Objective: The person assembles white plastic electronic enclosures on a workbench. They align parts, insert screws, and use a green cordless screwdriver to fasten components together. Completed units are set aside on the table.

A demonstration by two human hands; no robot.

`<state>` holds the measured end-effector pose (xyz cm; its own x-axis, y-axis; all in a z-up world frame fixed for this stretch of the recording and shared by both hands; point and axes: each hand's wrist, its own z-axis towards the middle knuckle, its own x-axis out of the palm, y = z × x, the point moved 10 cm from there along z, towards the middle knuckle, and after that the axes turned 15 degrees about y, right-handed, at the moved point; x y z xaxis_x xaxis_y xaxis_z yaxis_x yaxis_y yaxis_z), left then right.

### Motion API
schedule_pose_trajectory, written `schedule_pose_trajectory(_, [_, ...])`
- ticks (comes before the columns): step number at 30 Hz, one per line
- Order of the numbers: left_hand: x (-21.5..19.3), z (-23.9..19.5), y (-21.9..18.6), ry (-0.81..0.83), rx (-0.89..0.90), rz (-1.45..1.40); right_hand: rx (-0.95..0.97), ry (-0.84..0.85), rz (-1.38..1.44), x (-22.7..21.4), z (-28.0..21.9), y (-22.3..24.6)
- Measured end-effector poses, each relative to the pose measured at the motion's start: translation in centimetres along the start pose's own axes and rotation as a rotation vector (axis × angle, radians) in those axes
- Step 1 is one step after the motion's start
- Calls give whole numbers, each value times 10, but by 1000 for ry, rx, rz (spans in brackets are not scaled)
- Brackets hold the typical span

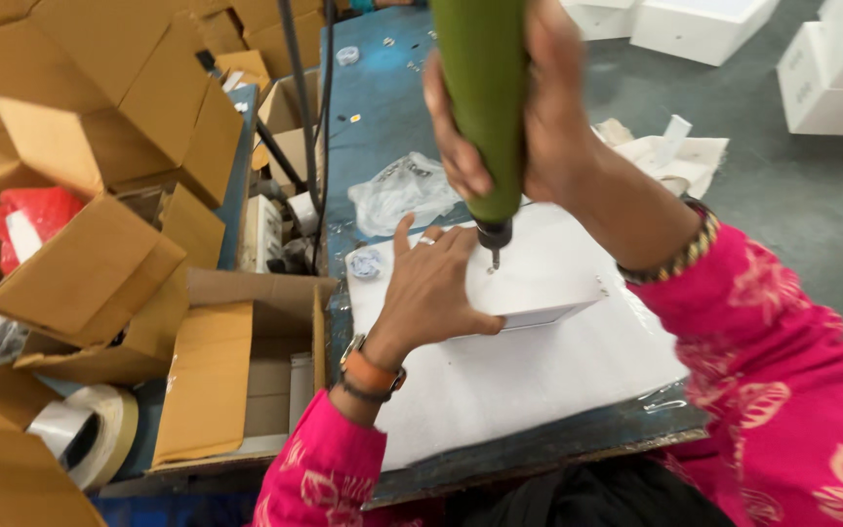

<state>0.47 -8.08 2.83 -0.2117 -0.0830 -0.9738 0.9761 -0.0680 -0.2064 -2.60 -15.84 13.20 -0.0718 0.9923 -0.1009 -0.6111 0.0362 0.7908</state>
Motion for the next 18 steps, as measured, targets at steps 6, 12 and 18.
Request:
schedule_pose_trajectory(6, [3, -29, -35, -103, 58, 72, 20, -190, 6, -78, 8, -13])
schedule_pose_trajectory(12, [24, -60, -55, -135, 38, 145, 156, -270, -281, -110, -22, -43])
schedule_pose_trajectory(18, [19, -108, -69, -374, 53, 145, 290, -420, -161, -120, -166, -93])
